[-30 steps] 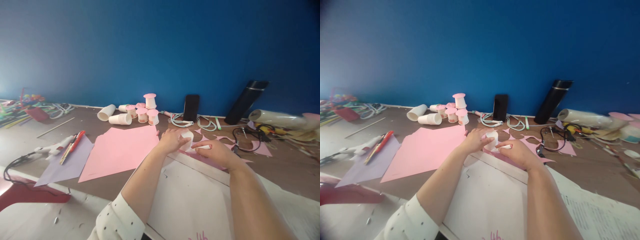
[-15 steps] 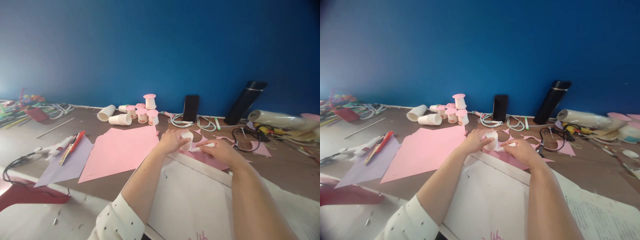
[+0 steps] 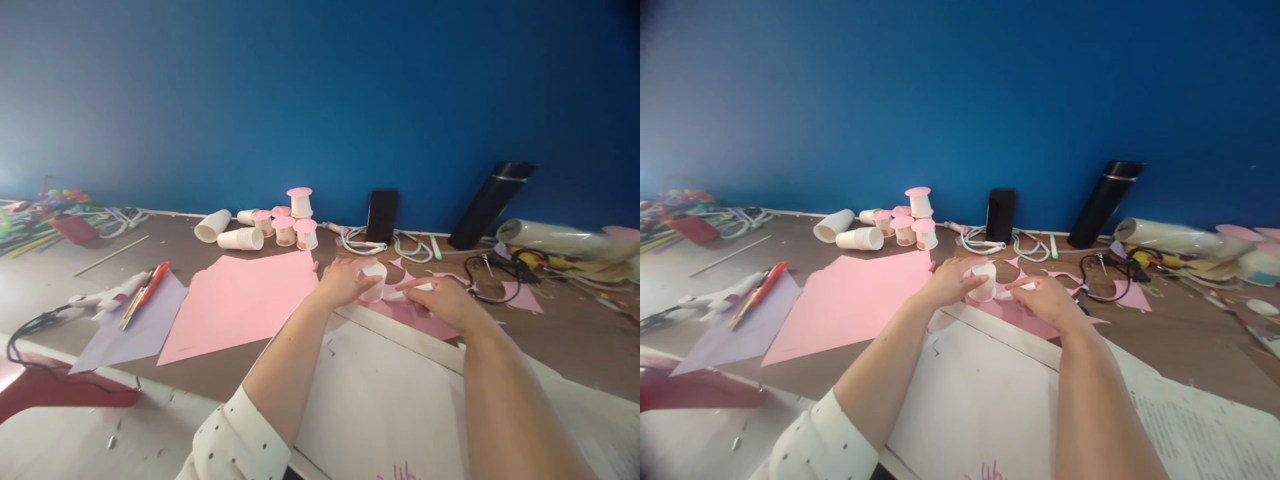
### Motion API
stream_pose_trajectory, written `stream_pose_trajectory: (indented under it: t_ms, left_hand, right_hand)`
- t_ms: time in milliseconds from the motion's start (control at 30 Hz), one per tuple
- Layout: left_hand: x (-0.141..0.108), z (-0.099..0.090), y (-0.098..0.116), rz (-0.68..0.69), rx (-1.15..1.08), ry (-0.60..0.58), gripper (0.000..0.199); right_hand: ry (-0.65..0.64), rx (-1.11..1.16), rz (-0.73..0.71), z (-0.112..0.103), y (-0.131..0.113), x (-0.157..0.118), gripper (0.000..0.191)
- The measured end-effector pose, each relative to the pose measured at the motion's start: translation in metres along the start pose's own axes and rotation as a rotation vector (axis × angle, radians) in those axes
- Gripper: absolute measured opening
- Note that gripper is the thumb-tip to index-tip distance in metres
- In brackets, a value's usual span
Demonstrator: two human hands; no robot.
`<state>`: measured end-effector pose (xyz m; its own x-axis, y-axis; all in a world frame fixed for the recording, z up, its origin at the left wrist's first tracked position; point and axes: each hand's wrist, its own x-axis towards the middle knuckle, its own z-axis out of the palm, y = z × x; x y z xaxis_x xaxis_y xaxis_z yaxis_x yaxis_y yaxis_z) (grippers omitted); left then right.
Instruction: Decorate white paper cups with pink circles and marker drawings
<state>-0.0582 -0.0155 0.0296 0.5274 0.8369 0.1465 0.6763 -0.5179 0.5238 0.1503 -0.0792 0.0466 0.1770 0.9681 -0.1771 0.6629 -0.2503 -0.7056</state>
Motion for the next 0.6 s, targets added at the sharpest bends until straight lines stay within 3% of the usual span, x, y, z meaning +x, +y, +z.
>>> stream_pose_trajectory:
  t_ms: [600]
  left_hand:
    - [0.0006,0.0011,-0.001,-0.002,0.002,-0.01,0.057]
  right_hand:
    - [0.1,-0.057,-0.008,0.0021,0.0046,0.0054,0.029]
